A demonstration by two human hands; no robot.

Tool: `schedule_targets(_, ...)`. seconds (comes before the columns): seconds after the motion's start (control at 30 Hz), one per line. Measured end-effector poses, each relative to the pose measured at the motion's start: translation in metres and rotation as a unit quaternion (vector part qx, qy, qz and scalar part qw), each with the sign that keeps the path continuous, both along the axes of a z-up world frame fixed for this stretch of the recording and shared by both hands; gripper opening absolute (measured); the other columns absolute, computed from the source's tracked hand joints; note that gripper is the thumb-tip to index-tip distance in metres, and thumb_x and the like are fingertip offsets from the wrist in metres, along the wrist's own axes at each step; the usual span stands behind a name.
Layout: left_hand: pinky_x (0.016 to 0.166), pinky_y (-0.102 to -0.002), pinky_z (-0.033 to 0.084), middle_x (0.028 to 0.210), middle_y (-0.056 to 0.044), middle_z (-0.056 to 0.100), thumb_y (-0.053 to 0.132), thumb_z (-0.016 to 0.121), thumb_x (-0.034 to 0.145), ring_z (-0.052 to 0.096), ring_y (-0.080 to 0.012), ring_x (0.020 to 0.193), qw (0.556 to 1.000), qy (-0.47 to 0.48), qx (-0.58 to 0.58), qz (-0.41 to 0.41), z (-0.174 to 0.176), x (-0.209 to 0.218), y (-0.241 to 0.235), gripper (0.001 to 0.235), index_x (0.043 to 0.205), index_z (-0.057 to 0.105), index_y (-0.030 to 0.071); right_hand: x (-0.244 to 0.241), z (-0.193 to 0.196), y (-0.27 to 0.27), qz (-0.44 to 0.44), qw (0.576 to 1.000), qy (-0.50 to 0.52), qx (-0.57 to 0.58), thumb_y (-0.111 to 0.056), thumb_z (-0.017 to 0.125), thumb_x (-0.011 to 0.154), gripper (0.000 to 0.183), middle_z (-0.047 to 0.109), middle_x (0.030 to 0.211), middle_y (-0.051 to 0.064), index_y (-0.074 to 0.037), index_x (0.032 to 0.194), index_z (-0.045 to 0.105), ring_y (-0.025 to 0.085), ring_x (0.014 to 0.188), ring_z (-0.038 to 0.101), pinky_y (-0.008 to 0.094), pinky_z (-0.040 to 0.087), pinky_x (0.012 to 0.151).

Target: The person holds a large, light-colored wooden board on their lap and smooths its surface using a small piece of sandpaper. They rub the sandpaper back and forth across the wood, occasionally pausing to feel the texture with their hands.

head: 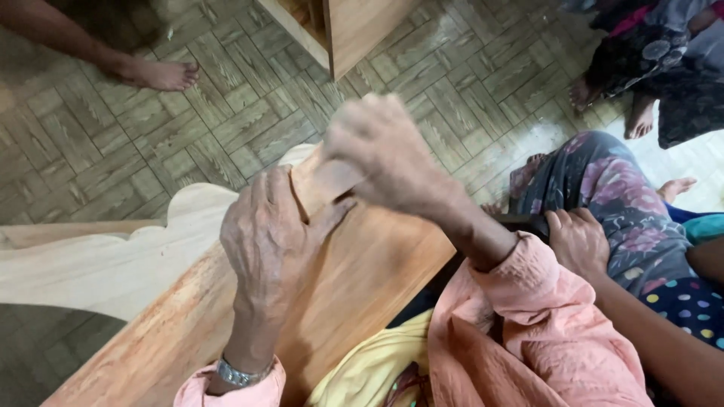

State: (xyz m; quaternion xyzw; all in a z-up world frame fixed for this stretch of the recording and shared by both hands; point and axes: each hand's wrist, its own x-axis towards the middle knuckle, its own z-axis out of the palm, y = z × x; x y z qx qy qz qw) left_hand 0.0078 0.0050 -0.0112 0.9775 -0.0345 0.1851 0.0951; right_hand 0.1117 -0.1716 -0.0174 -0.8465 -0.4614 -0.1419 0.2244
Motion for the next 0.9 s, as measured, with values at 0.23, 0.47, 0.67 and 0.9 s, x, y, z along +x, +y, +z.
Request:
schedule_targets(0.23, 0.067, -0.045, 0.049, 0.081, -0.01, 0.061, 0.08, 0.069, 0.088, 0.063, -0.0338, 0.074, 1.0, 0.007, -0.02, 0.01, -0.02, 0.005, 0.01, 0.072, 0.098, 0.057, 0.009, 0.056, -0.029, -0.021, -0.037, 0.993, -0.036, 0.109, -0.024, 0.084, 0.099, 0.024, 0.054, 0.084, -0.002, -0.021, 0.084, 0.067, 0.013, 0.079, 0.046, 0.033, 0.033, 0.072)
schedule_targets(0.47, 0.063, -0.045, 0.047, 0.079, -0.01, 0.059, 0.05, 0.06, 0.096, 0.06, -0.0316, 0.07, 0.999, -0.001, -0.017, 0.036, -0.024, 0.007, 0.01, 0.041, 0.095, 0.057, 0.009, 0.014, -0.043, 0.015, -0.035, 0.995, -0.058, 0.077, -0.018, 0.073, 0.091, 0.015, 0.057, 0.095, 0.001, -0.02, 0.092, 0.058, 0.018, 0.087, 0.046, 0.037, 0.034, 0.079)
schedule_targets(0.67, 0.065, -0.045, 0.048, 0.079, -0.009, 0.06, 0.079, 0.069, 0.086, 0.062, -0.0331, 0.074, 0.999, 0.012, -0.025, 0.025, -0.021, 0.01, 0.01, 0.071, 0.098, 0.059, 0.01, 0.045, -0.042, -0.015, -0.131, 0.977, -0.004, 0.168, -0.039, 0.071, 0.1, 0.031, 0.049, 0.092, 0.003, -0.014, 0.088, 0.056, 0.021, 0.084, 0.043, 0.037, 0.034, 0.074)
schedule_targets(0.9, 0.077, -0.052, 0.052, 0.109, -0.014, 0.072, 0.073, 0.067, 0.084, 0.068, -0.0393, 0.098, 0.985, 0.129, -0.105, 0.04, -0.011, 0.015, 0.02, 0.083, 0.136, 0.06, 0.009, -0.042, -0.086, -0.041, -0.223, 0.927, 0.214, 0.212, -0.058, 0.053, 0.098, 0.043, 0.051, 0.09, -0.001, -0.016, 0.094, 0.061, 0.013, 0.077, 0.049, 0.03, 0.042, 0.062)
